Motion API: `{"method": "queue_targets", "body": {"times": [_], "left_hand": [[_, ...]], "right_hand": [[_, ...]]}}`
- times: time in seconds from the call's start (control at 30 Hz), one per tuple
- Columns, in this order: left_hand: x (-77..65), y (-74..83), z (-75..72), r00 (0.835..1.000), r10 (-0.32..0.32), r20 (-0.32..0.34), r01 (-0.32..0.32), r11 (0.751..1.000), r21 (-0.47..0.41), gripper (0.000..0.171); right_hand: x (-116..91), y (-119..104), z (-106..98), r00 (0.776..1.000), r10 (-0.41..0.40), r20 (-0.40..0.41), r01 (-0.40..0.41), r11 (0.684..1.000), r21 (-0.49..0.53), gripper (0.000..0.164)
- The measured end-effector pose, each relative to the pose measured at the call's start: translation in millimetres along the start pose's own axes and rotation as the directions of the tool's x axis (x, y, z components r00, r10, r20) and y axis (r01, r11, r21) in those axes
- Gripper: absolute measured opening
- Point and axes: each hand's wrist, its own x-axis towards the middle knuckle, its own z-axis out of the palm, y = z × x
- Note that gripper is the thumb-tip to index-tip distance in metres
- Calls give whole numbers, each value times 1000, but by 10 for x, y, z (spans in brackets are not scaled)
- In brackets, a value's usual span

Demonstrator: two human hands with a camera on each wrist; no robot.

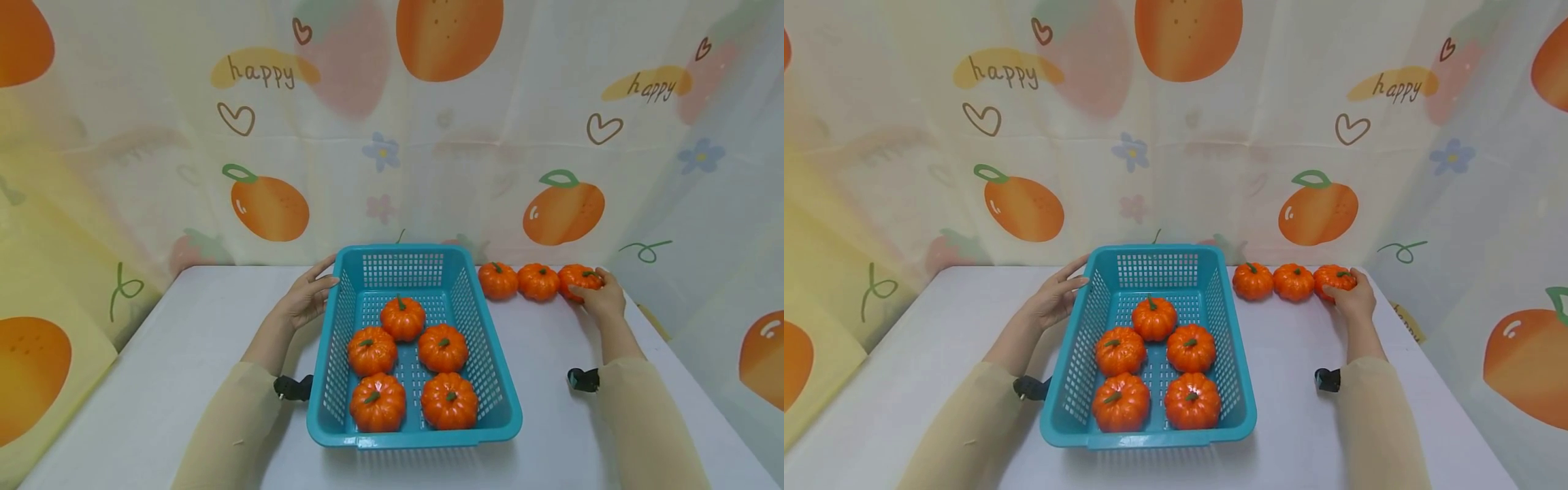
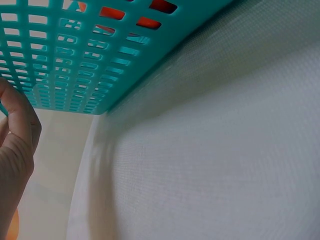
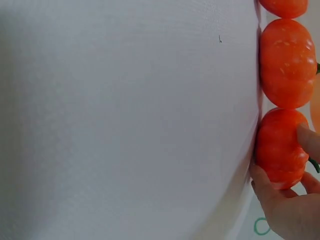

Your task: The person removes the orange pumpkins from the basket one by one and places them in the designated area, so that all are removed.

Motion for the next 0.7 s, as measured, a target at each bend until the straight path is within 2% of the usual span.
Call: {"method": "queue_targets", "body": {"times": [0.2, 0.47, 0.7], "left_hand": [[-5, 1, -2, 1000, 1, 4, -1, 1000, 0, 65], [-7, -6, 2, 1000, 7, 14, -7, 1000, -3, 65], [-22, 7, 21, 1000, 11, 9, -11, 1000, 0, 64]], "right_hand": [[-4, 6, -20, 1000, 1, 17, -1, 1000, -7, 80], [23, 42, -46, 998, 29, 55, -33, 997, 73, 82], [42, 44, -133, 998, 39, 49, -41, 998, 53, 85]]}}
